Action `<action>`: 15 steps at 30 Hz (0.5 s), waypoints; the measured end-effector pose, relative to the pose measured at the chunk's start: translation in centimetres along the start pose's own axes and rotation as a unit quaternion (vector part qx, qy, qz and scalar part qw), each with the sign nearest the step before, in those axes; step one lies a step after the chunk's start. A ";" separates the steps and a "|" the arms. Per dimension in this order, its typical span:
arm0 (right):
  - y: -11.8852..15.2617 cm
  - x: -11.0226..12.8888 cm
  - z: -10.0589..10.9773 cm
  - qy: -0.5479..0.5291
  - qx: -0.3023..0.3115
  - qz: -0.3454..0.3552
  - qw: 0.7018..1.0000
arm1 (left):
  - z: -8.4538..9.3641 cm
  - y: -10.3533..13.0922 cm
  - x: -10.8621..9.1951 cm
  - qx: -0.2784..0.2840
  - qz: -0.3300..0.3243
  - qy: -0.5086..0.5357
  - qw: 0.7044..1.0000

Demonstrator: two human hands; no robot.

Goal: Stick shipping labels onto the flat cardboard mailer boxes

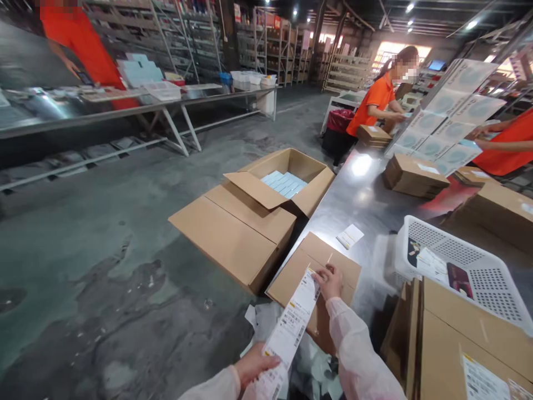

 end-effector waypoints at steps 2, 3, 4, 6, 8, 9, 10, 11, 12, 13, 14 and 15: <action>0.5 0.7 -0.7 0.060 -0.010 0.020 0.998 | 0.8 1.1 1.5 0.005 0.006 0.001 1.000; 1.2 1.3 -1.3 0.103 0.011 0.055 0.993 | 1.2 1.9 2.0 0.021 0.013 -0.003 1.000; 2.2 2.0 -1.9 0.147 0.048 0.103 0.983 | 1.4 2.8 2.2 0.040 0.021 -0.011 0.999; 5.3 3.1 -3.2 0.207 0.146 0.213 0.944 | 1.7 4.6 1.5 0.072 0.030 -0.033 0.996; 9.4 3.3 -3.6 0.191 0.222 0.301 0.907 | 1.6 5.5 -1.0 0.066 0.004 -0.050 0.997; 11.6 2.9 -3.5 0.162 0.248 0.342 0.892 | 1.4 5.5 -2.7 0.046 -0.016 -0.056 0.997; 13.7 2.3 -3.1 0.125 0.270 0.378 0.877 | 1.0 5.0 -4.6 0.018 -0.038 -0.063 0.997; 15.3 1.4 -2.4 0.091 0.271 0.395 0.873 | 0.6 4.2 -6.5 -0.015 -0.062 -0.080 0.995; 16.3 0.1 -1.4 0.071 0.248 0.383 0.887 | 0.1 3.1 -8.5 -0.059 -0.089 -0.113 0.988; 16.5 -1.4 -0.4 0.073 0.202 0.335 0.917 | -0.4 1.8 -10.4 -0.108 -0.116 -0.156 0.975; 16.3 -3.2 0.9 0.099 0.139 0.252 0.953 | -0.8 0.4 -12.3 -0.165 -0.152 -0.218 0.950; 15.9 -4.9 2.2 0.137 0.074 0.151 0.976 | -1.3 -1.0 -13.8 -0.218 -0.178 -0.277 0.919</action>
Point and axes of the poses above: each hand's wrist, its own y-axis away from the middle knuckle, its own z-axis out of the back of the hand, x = y × z, the point moved 4 cm from there along -y, towards the middle knuckle, and after that the axes turned 3 degrees about -x, right-handed, at the moved point
